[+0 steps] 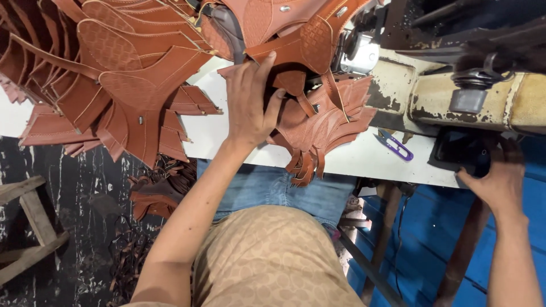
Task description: Sewing together leather pieces to form shoe uppers using an industrial sewing machine.
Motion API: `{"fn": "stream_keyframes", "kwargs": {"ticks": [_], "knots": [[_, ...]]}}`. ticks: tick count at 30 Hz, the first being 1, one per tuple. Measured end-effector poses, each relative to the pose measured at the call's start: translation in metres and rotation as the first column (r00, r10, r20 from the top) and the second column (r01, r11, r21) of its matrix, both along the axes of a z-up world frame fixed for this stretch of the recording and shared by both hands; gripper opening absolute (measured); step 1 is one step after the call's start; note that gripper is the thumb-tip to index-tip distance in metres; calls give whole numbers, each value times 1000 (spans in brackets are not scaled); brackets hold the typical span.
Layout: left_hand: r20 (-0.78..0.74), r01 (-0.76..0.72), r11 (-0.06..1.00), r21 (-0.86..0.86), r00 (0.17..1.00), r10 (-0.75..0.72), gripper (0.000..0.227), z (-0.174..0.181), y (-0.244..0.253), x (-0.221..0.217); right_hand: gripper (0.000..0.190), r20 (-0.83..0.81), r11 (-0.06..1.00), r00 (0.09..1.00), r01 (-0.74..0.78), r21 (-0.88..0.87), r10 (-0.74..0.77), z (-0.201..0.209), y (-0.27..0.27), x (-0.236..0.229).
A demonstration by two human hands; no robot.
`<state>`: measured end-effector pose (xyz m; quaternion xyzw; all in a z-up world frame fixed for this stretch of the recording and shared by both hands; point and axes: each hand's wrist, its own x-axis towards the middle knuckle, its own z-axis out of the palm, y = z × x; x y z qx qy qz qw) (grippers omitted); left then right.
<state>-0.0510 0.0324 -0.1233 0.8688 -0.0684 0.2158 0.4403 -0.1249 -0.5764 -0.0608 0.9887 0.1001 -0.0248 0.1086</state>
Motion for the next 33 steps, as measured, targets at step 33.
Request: {"fn": "stream_keyframes", "kwargs": {"ticks": [33], "knots": [[9, 9, 1000, 10, 1000, -9, 54, 5, 1, -2, 78, -145, 997, 989, -42, -71, 32, 0, -2, 11]]}}
